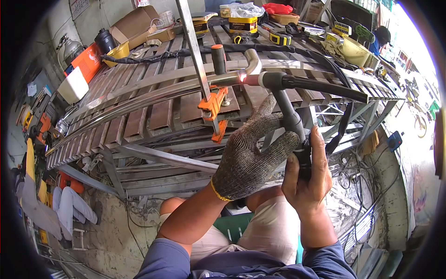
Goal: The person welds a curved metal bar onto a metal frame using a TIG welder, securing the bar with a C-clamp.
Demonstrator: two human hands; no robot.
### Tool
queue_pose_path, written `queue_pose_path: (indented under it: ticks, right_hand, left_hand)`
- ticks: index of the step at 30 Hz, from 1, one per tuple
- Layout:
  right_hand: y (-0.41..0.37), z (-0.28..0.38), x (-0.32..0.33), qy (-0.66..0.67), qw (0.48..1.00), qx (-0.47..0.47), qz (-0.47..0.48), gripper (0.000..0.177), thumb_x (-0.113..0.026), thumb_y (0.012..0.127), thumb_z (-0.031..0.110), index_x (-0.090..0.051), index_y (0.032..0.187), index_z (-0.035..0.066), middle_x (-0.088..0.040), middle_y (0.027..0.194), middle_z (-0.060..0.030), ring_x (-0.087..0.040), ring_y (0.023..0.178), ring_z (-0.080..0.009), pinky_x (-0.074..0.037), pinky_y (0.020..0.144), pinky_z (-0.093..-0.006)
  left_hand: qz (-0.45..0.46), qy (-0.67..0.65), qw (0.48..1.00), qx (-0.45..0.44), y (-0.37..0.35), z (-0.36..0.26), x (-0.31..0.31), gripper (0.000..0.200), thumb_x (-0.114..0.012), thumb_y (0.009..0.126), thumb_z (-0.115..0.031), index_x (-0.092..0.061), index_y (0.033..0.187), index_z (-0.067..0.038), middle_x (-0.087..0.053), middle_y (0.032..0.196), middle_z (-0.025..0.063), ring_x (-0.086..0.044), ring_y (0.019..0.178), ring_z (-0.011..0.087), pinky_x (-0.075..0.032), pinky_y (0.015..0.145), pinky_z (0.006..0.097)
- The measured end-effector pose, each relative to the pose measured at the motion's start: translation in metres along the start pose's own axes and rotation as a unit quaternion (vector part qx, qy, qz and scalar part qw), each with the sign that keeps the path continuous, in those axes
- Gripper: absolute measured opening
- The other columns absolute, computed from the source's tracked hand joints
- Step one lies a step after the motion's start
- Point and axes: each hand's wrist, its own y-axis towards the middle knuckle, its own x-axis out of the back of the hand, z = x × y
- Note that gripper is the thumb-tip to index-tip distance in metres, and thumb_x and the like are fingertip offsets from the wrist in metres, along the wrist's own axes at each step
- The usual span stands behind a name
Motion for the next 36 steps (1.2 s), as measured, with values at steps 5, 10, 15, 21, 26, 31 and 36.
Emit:
queue_pose_path:
  ticks: [5,10,15,21,26,31,36]
  right_hand:
    - [-0.001,-0.001,-0.001,-0.004,1.000,0.007,-0.004,0.064,-0.071,0.090,-0.008,-0.049,0.149,-0.016,-0.071,0.114,-0.0299,-0.072,0.077,-0.0311,-0.061,0.065,-0.0381]
    - [0.001,-0.001,0.002,-0.021,0.999,0.019,0.022,0.064,-0.071,0.089,-0.008,-0.049,0.149,-0.016,-0.071,0.115,-0.0290,-0.070,0.075,-0.0303,-0.060,0.063,-0.0381]
    - [-0.001,-0.001,0.000,-0.011,1.000,0.010,0.005,0.065,-0.071,0.089,-0.008,-0.049,0.149,-0.016,-0.071,0.112,-0.0278,-0.069,0.074,-0.0297,-0.059,0.062,-0.0381]
    - [-0.002,0.000,0.000,-0.011,1.000,0.007,0.004,0.065,-0.072,0.089,-0.008,-0.049,0.149,-0.015,-0.072,0.110,-0.0268,-0.069,0.073,-0.0298,-0.059,0.061,-0.0386]
    - [-0.002,-0.001,0.002,-0.020,0.999,0.017,0.024,0.064,-0.072,0.089,-0.008,-0.050,0.148,-0.015,-0.072,0.113,-0.0273,-0.069,0.074,-0.0308,-0.059,0.061,-0.0391]
    - [-0.005,-0.002,-0.002,-0.018,1.000,0.022,-0.003,0.065,-0.073,0.088,-0.008,-0.049,0.147,-0.017,-0.070,0.123,-0.0309,-0.070,0.075,-0.0323,-0.059,0.060,-0.0394]
    - [-0.005,-0.002,-0.002,-0.018,1.000,0.023,-0.004,0.064,-0.073,0.088,-0.008,-0.049,0.147,-0.018,-0.070,0.124,-0.0311,-0.070,0.076,-0.0324,-0.059,0.060,-0.0390]
  left_hand:
    - [-0.007,-0.016,1.000,0.021,0.000,-0.007,-0.003,0.033,-0.081,0.096,-0.016,-0.075,0.127,-0.005,-0.074,0.122,0.0163,-0.073,0.112,0.0216,-0.058,0.093,0.0345]
    - [-0.017,0.010,1.000,-0.017,-0.002,0.000,-0.002,0.035,-0.080,0.097,-0.015,-0.073,0.129,-0.003,-0.075,0.120,0.0131,-0.073,0.106,0.0173,-0.058,0.089,0.0314]
    - [-0.009,0.002,1.000,0.005,-0.002,-0.012,-0.002,0.033,-0.080,0.098,-0.014,-0.074,0.129,-0.004,-0.075,0.121,0.0125,-0.073,0.105,0.0154,-0.059,0.089,0.0310]
    - [-0.009,-0.027,1.000,0.009,-0.004,-0.009,-0.003,0.034,-0.080,0.097,-0.012,-0.073,0.129,-0.002,-0.075,0.121,0.0136,-0.073,0.109,0.0165,-0.060,0.090,0.0320]
    - [-0.020,-0.110,0.991,0.070,-0.005,-0.012,-0.005,0.033,-0.079,0.097,-0.009,-0.072,0.128,0.001,-0.073,0.122,0.0128,-0.073,0.108,0.0170,-0.059,0.091,0.0308]
    - [-0.006,0.021,1.000,0.001,-0.002,-0.015,0.000,0.034,-0.081,0.096,-0.012,-0.074,0.128,-0.003,-0.073,0.121,0.0134,-0.073,0.107,0.0189,-0.059,0.090,0.0319]
    - [0.001,0.016,1.000,0.000,-0.004,-0.011,0.000,0.033,-0.081,0.096,-0.012,-0.074,0.127,-0.002,-0.075,0.119,0.0138,-0.073,0.110,0.0192,-0.059,0.090,0.0327]
